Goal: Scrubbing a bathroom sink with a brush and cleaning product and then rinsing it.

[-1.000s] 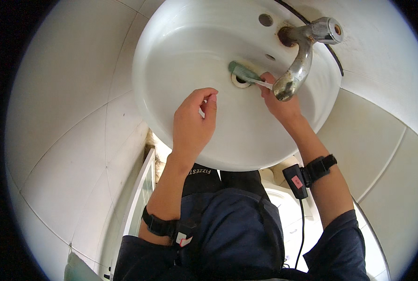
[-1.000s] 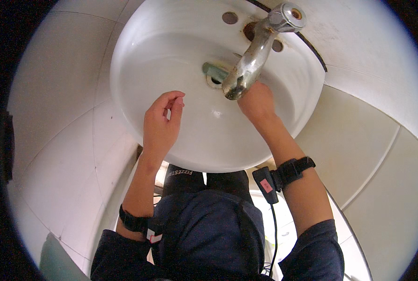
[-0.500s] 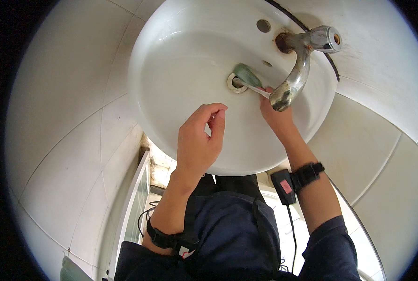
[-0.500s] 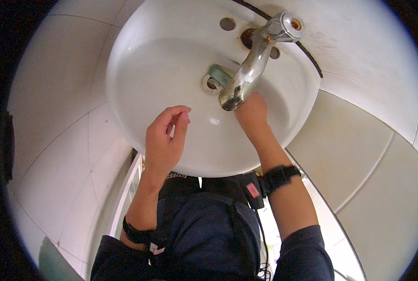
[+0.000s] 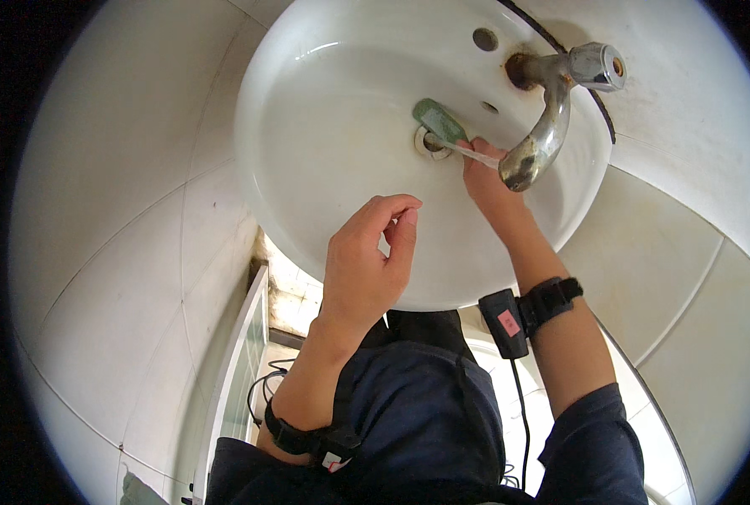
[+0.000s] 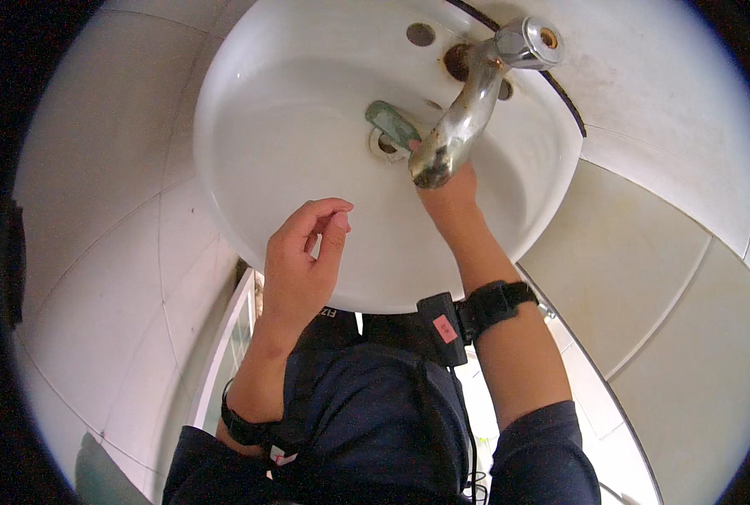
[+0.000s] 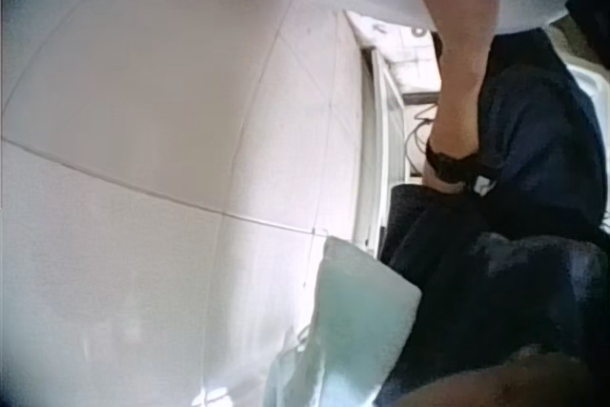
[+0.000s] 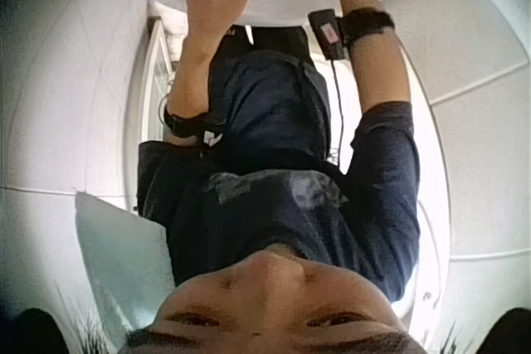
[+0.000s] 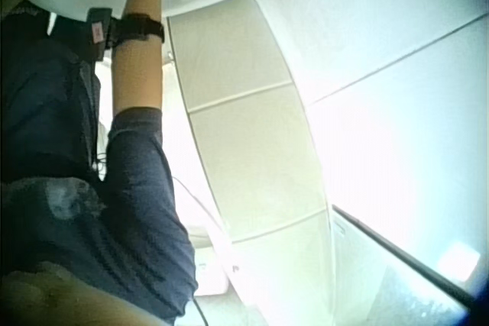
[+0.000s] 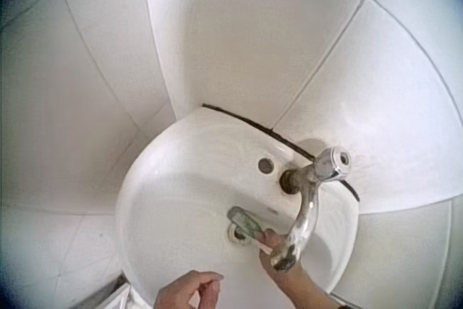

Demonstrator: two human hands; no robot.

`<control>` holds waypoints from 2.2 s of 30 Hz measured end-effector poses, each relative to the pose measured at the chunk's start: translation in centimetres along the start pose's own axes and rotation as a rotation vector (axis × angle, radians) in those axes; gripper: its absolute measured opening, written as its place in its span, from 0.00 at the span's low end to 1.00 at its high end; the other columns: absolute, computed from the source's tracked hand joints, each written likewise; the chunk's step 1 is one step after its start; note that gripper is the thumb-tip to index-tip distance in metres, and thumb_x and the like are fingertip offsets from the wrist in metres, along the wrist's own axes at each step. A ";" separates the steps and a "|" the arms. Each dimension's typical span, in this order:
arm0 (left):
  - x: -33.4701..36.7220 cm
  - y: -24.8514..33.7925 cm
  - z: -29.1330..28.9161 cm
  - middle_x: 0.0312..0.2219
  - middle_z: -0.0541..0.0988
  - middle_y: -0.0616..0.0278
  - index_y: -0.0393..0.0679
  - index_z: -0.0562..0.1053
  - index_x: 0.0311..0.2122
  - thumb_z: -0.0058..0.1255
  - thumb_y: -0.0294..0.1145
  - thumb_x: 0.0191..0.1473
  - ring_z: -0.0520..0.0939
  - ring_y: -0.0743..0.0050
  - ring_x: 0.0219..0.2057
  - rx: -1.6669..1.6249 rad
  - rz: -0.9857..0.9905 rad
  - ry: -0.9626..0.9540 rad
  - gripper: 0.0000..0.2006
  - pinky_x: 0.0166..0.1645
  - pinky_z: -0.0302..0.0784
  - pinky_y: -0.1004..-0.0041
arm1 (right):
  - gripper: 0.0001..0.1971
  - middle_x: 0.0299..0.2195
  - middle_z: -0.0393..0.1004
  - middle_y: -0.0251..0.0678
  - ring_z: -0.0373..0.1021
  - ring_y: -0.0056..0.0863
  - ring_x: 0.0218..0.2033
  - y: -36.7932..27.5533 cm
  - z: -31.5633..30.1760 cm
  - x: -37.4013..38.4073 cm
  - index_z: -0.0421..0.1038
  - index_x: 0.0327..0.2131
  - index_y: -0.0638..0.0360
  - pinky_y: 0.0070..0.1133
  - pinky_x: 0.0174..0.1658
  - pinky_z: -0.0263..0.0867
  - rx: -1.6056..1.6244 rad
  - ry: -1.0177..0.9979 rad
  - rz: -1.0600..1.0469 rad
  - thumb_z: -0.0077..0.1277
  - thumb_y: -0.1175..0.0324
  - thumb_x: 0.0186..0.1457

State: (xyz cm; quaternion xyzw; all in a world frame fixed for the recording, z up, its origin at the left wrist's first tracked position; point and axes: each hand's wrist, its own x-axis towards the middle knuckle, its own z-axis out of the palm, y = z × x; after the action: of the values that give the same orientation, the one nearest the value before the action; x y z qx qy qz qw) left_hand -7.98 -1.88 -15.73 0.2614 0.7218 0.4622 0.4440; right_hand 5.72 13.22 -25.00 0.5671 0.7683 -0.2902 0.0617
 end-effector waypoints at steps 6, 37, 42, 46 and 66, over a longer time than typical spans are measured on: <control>-0.9 0.3 -1.2 0.27 0.76 0.59 0.36 0.72 0.37 0.46 0.24 0.55 0.76 0.78 0.27 0.080 0.043 -0.017 0.06 0.33 0.71 0.80 | 0.13 0.19 0.69 0.50 0.68 0.50 0.23 2.0 -1.7 -2.8 0.69 0.26 0.64 0.37 0.29 0.62 -0.080 0.078 -0.017 0.43 0.63 0.58; -1.1 0.8 -1.1 0.26 0.75 0.61 0.36 0.72 0.38 0.46 0.26 0.56 0.74 0.81 0.26 0.034 0.045 -0.093 0.07 0.30 0.69 0.80 | 0.23 0.11 0.67 0.45 0.66 0.38 0.10 0.8 0.1 -2.7 0.66 0.21 0.68 0.29 0.17 0.63 -0.032 -0.008 -0.071 0.36 0.58 0.61; -1.0 1.1 -1.8 0.25 0.75 0.63 0.37 0.72 0.38 0.47 0.27 0.56 0.72 0.83 0.25 0.058 0.023 -0.081 0.07 0.29 0.67 0.82 | 0.23 0.11 0.66 0.43 0.66 0.35 0.09 0.6 -0.7 -4.8 0.65 0.20 0.68 0.29 0.16 0.62 0.008 -0.288 0.196 0.36 0.58 0.61; -1.3 0.6 -2.0 0.24 0.76 0.60 0.39 0.72 0.36 0.47 0.27 0.53 0.73 0.73 0.21 0.060 0.018 -0.020 0.06 0.29 0.70 0.75 | 0.24 0.15 0.69 0.51 0.68 0.42 0.12 -0.3 -4.6 -7.3 0.69 0.22 0.71 0.33 0.30 0.69 0.211 -0.530 0.487 0.35 0.58 0.60; -2.3 1.6 -1.3 0.23 0.75 0.67 0.39 0.73 0.38 0.46 0.29 0.56 0.70 0.86 0.24 0.185 -0.030 -0.124 0.07 0.28 0.64 0.82 | 0.19 0.16 0.61 0.32 0.60 0.24 0.12 -5.0 -0.7 -7.5 0.61 0.27 0.64 0.24 0.15 0.61 0.991 -0.548 0.628 0.35 0.56 0.61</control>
State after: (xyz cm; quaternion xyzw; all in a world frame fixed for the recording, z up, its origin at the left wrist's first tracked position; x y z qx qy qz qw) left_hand -8.16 -3.52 -13.11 0.3183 0.7362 0.3700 0.4688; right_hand 3.95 6.38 -19.41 0.6316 0.2974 -0.7127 0.0683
